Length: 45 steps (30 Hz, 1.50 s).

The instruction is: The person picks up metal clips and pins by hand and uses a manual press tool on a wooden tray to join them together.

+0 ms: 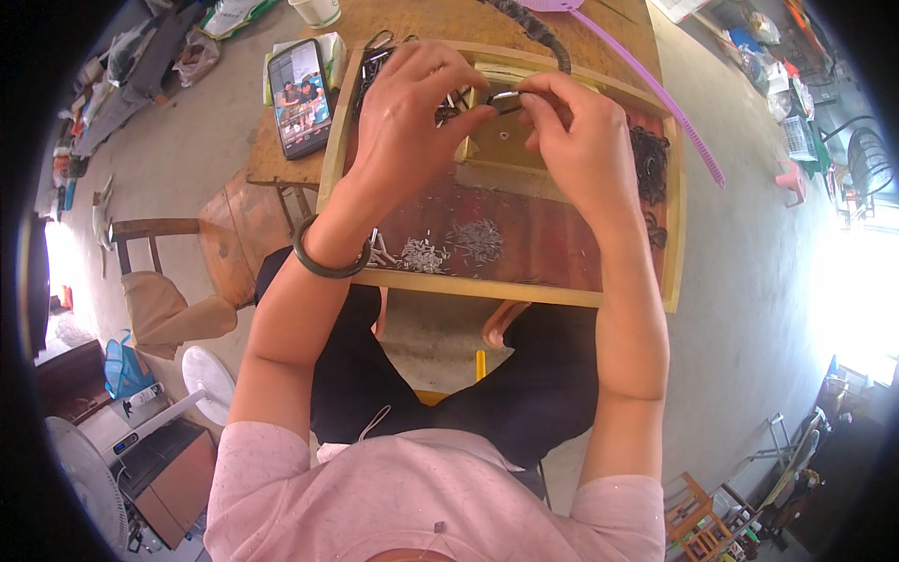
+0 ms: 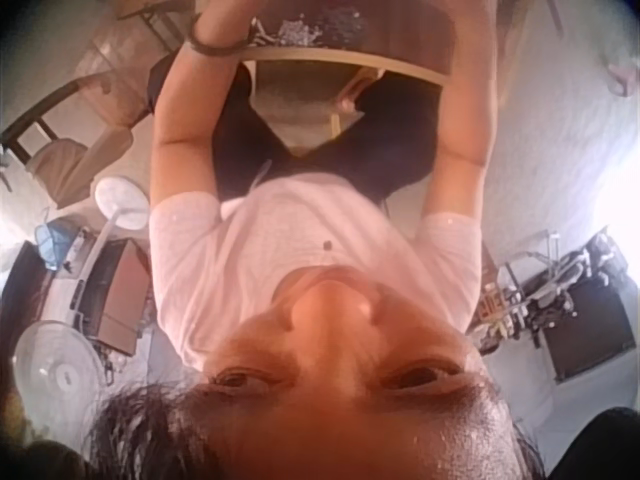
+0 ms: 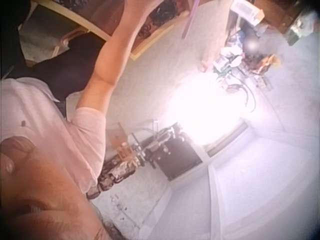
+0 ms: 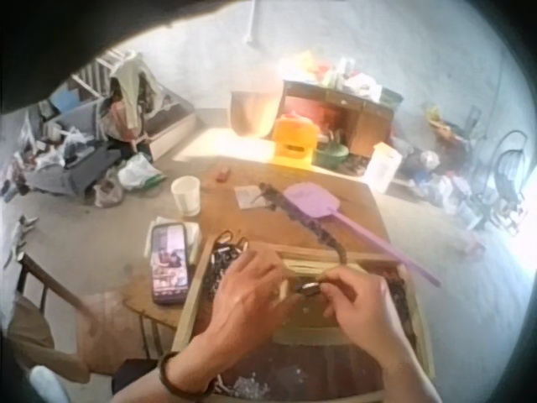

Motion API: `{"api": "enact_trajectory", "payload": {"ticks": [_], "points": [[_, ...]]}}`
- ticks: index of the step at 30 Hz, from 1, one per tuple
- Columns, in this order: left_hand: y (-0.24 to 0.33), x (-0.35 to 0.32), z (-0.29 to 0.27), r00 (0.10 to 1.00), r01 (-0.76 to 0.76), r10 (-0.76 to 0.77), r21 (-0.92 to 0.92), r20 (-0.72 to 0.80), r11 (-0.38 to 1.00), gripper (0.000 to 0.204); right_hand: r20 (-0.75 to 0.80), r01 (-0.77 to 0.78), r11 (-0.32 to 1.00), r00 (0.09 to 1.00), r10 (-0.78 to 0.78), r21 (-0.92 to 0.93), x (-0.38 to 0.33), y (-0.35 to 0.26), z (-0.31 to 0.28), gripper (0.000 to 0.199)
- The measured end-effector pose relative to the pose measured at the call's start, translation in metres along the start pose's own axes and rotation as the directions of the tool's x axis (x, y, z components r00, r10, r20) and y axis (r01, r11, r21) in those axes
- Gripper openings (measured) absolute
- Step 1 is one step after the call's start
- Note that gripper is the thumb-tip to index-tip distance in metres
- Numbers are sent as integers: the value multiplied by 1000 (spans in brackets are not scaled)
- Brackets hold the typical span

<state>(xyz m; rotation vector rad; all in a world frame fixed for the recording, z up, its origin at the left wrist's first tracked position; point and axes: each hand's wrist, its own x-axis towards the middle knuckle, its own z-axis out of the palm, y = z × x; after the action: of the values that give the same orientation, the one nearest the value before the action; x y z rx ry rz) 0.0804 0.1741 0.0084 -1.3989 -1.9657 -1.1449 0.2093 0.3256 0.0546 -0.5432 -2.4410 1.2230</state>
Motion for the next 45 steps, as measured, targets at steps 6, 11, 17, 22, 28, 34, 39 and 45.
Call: {"api": "enact_trajectory", "payload": {"ticks": [6, 11, 17, 22, 28, 34, 39, 45], "points": [[10, -6, -18, 864, 484, -430, -193, 263, 854, 20, 5, 34, 991, 999, -35, 128, -15, -4, -11, 20], [-27, -1, -35, 819, 566, -565, 19, 101, 824, 30, -42, 34, 998, 998, -36, -53, -32, -7, -38, 20], [3, -3, -46, 852, 521, -511, -94, 110, 848, 29, 34, -104, 677, 982, 188, -729, -50, 10, -83, 12], [31, 2, -43, 898, 436, -432, -300, 85, 848, 20, 200, 28, 606, 955, 219, -795, -75, 42, -81, 9], [48, 5, -39, 919, 394, -377, -356, 118, 848, 18, 633, 375, 828, 774, -32, -417, -92, 29, -44, 6], [46, -2, -35, 914, 404, -365, -325, 176, 855, 17, 669, 389, 794, 743, 29, -467, -86, 38, -37, 7], [48, -5, -34, 911, 410, -371, -311, 181, 857, 17, 670, 363, 813, 741, 44, -455, -84, 41, -34, 9], [44, -5, -34, 917, 399, -371, -302, 147, 866, 20, 577, 395, 830, 809, -111, -395, -79, 32, -17, 11]]}}
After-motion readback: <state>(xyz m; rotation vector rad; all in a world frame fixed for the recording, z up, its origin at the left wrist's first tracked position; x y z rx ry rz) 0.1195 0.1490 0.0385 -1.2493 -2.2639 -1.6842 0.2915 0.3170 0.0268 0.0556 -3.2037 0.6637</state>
